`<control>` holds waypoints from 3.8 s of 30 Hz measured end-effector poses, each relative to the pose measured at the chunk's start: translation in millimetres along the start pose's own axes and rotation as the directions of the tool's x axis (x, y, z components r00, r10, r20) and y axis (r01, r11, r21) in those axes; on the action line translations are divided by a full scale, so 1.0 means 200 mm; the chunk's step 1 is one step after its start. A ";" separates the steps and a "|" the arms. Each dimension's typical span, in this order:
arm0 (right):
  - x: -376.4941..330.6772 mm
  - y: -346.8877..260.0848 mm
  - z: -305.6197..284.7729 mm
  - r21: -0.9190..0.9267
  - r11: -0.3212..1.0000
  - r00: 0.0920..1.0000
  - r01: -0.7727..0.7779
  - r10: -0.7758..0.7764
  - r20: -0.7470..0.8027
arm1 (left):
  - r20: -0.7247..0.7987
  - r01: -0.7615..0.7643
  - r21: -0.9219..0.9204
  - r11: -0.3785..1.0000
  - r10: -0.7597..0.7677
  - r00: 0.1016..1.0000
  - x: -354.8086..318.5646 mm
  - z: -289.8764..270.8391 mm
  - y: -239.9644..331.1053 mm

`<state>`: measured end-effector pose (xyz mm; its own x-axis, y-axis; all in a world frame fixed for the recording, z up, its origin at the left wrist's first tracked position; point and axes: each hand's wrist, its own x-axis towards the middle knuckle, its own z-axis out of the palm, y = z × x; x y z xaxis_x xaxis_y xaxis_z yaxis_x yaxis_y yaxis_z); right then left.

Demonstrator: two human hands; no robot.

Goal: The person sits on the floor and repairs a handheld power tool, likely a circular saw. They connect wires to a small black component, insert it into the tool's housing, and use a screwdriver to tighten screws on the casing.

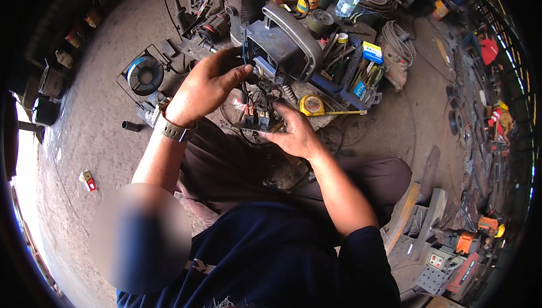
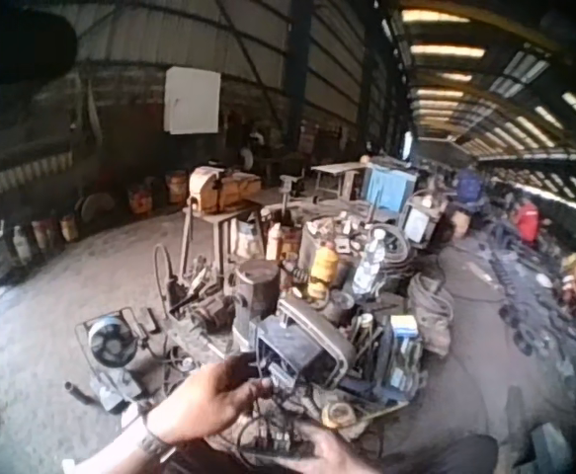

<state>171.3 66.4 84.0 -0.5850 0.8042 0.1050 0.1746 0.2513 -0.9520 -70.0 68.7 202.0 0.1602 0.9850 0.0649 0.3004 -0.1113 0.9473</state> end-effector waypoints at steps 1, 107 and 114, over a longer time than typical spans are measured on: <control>0.04 -0.01 0.00 0.011 0.999 0.999 0.047 -0.047 0.027 | -0.036 -0.003 -0.063 0.998 0.001 0.999 0.02 0.00 -0.04; 0.40 -0.32 -0.05 -0.723 0.604 0.821 0.336 -0.563 -0.089 | -0.286 -0.285 -0.956 0.065 -0.405 0.868 -0.09 0.09 -0.53; 0.43 -0.25 -0.16 -0.576 0.749 0.896 0.328 -0.440 -0.062 | -0.268 -0.270 -0.962 0.038 -0.319 0.909 -0.08 0.10 -0.54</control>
<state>137.5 140.6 150.1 -0.5516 0.6431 0.5312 0.3947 0.7623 -0.5130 -85.3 62.2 92.2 -0.2021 0.9663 -0.1595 -0.9365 -0.1430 0.3203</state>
